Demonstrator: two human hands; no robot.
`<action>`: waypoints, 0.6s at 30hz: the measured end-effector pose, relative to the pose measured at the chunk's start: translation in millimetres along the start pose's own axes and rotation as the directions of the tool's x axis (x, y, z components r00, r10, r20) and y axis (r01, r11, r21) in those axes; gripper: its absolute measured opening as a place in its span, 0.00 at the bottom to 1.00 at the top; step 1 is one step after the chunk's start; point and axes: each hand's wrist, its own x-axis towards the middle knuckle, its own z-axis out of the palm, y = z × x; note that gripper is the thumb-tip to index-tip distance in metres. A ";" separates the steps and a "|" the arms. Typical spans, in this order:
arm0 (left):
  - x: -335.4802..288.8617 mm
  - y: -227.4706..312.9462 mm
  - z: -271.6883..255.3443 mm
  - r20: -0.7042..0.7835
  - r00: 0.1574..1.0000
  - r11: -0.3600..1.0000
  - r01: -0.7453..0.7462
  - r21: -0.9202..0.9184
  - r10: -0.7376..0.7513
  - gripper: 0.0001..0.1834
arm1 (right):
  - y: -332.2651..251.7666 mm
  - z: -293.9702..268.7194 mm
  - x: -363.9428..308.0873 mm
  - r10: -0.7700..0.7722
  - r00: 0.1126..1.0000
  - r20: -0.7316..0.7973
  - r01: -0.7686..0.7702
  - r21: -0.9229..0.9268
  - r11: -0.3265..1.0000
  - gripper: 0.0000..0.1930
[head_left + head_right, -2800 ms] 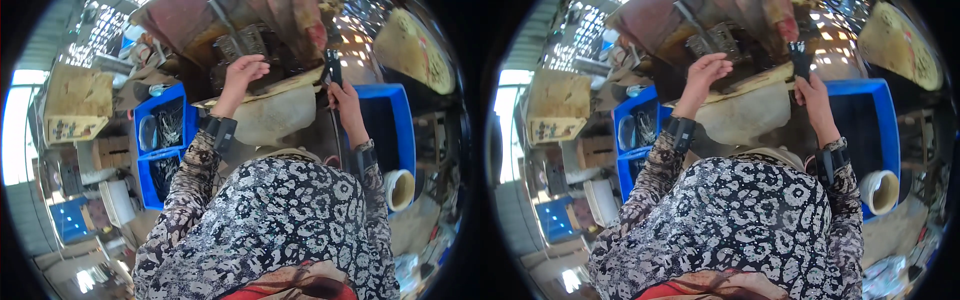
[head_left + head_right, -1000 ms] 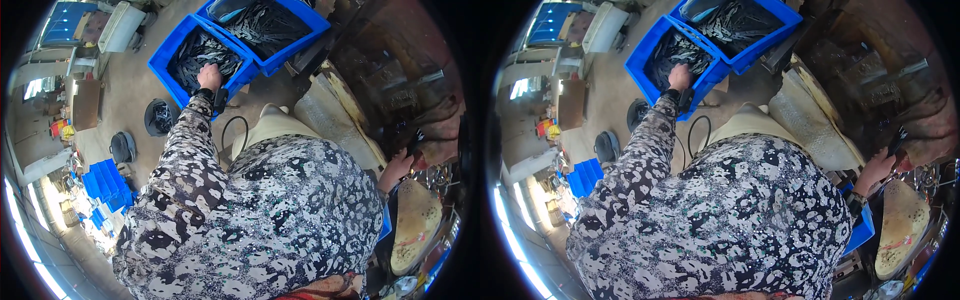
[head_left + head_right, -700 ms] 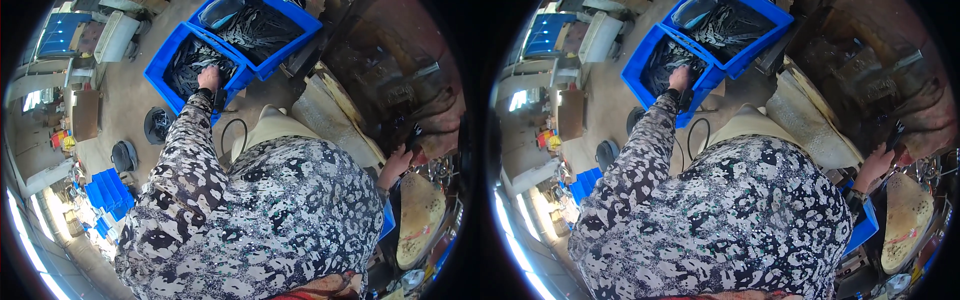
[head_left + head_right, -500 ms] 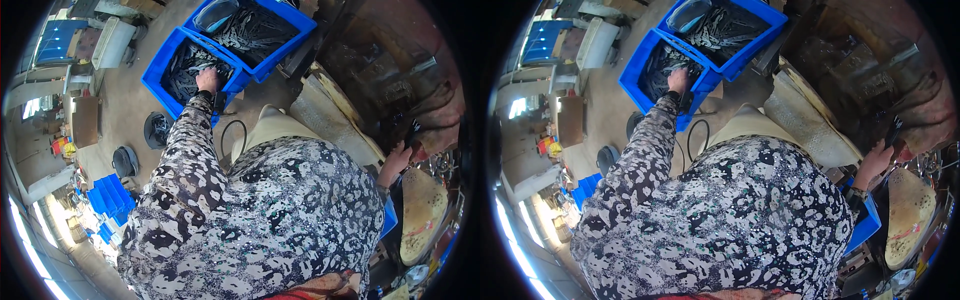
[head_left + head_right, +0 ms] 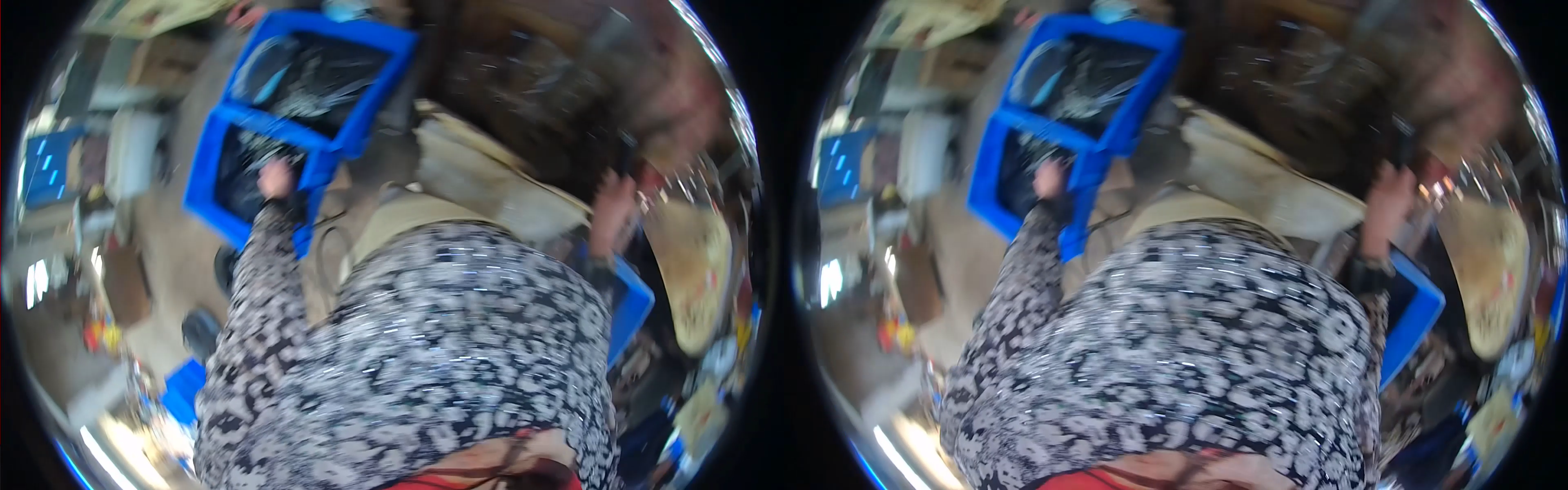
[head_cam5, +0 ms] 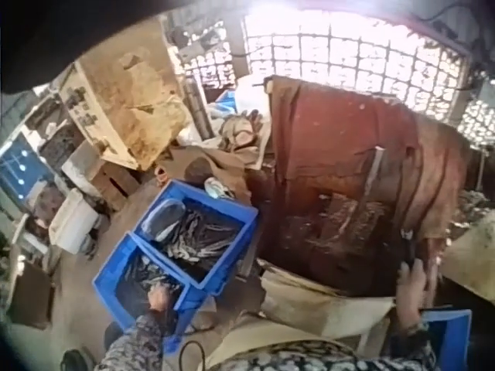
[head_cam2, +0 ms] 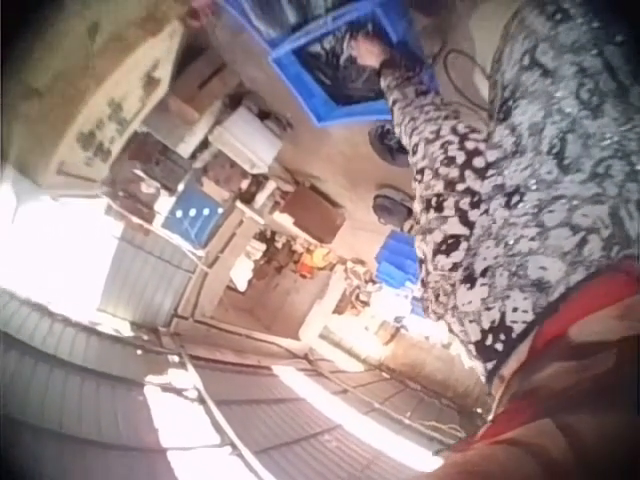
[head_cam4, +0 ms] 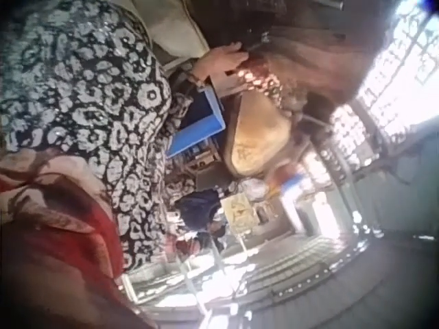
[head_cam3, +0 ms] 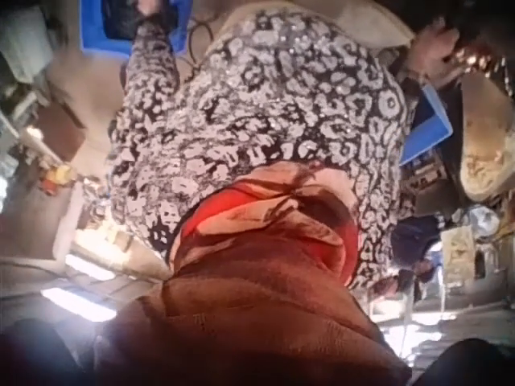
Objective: Polishing small metal components using a stationary grinding machine.
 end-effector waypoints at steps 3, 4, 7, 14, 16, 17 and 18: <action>-15.7 -13.9 5.5 0.043 0.999 0.995 0.032 -0.097 -0.028 0.09 | -73.1 -1.4 -11.4 0.109 0.993 0.046 -0.117 0.222 0.968 0.06; -8.4 -7.5 -1.4 0.047 0.999 0.986 0.014 -0.165 -0.006 0.09 | -81.2 -5.3 -11.2 0.147 0.987 0.059 -0.157 0.270 0.950 0.07; 8.4 7.2 -15.7 0.047 0.994 0.944 0.106 -0.313 -0.096 0.10 | -87.7 -11.0 -14.0 0.197 0.975 0.102 -0.221 0.401 0.889 0.08; 15.9 -16.4 -17.6 0.103 0.961 0.671 0.254 -0.697 -0.257 0.11 | -87.4 -14.5 -9.0 0.230 0.964 0.132 -0.266 0.449 0.853 0.08; 22.1 -41.3 -7.2 0.136 0.897 0.364 0.305 -0.880 -0.421 0.14 | -82.9 -12.9 -4.7 0.261 0.952 0.157 -0.305 0.476 0.825 0.08; 22.3 -32.5 -8.0 0.125 0.862 0.382 0.342 -0.859 -0.491 0.14 | -84.2 -13.4 -7.6 0.219 0.966 0.136 -0.257 0.473 0.843 0.08; 26.8 -25.6 -14.1 0.202 0.844 0.345 0.406 -0.846 -0.498 0.14 | -71.4 -11.8 -3.9 0.226 0.968 0.114 -0.252 0.409 0.877 0.09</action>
